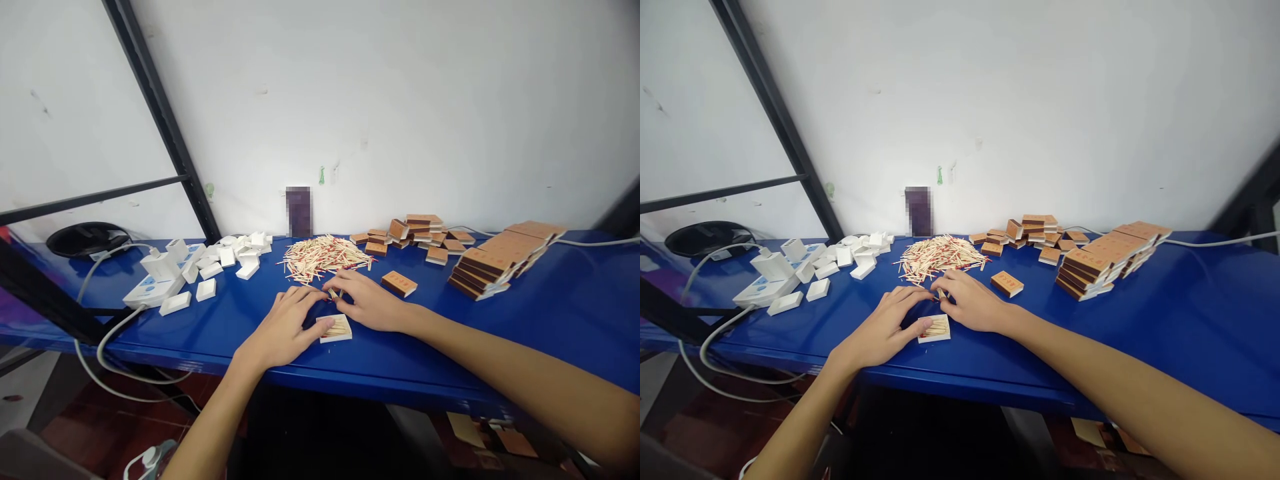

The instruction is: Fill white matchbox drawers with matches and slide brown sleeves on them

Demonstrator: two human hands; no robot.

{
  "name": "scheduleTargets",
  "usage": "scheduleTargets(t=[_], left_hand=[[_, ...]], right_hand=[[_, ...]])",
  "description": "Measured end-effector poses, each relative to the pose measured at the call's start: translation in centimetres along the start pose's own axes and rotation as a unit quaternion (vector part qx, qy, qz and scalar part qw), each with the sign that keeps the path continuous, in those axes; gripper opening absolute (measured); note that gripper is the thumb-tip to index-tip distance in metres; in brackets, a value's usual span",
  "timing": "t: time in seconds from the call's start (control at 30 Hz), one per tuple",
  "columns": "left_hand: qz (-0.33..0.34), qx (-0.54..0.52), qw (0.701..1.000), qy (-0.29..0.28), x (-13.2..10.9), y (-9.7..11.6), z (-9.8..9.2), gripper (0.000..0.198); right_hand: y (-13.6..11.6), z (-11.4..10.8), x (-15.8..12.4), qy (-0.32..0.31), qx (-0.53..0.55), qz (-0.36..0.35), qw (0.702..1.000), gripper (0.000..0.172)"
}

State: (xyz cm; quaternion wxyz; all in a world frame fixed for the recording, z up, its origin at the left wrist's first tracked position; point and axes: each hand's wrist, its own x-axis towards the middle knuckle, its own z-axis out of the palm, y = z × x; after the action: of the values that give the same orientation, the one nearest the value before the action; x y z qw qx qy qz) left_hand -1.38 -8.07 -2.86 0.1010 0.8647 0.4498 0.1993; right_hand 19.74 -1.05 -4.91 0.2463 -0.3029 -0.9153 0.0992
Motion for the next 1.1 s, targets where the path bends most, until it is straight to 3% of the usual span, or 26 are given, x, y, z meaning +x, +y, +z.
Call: scheduleTargets(t=[0.27, 0.63, 0.83, 1.1], left_hand=[[-0.007, -0.015, 1.000, -0.005, -0.1, -0.1, 0.1, 0.042], [-0.041, -0.054, 0.998, 0.008, -0.4, -0.6, 0.6, 0.061], [-0.038, -0.054, 0.998, 0.018, -0.4, -0.7, 0.6, 0.061], [-0.029, -0.038, 0.999, 0.020, -0.4, -0.5, 0.6, 0.056]], right_hand=[[0.5, 0.0, 0.0, -0.015, 0.011, -0.014, 1.000, 0.024], [0.9, -0.4, 0.3, -0.021, 0.004, -0.006, 1.000, 0.023], [1.1, -0.4, 0.3, 0.006, 0.011, 0.003, 1.000, 0.031], [1.6, -0.1, 0.4, 0.015, 0.004, -0.028, 0.999, 0.019]])
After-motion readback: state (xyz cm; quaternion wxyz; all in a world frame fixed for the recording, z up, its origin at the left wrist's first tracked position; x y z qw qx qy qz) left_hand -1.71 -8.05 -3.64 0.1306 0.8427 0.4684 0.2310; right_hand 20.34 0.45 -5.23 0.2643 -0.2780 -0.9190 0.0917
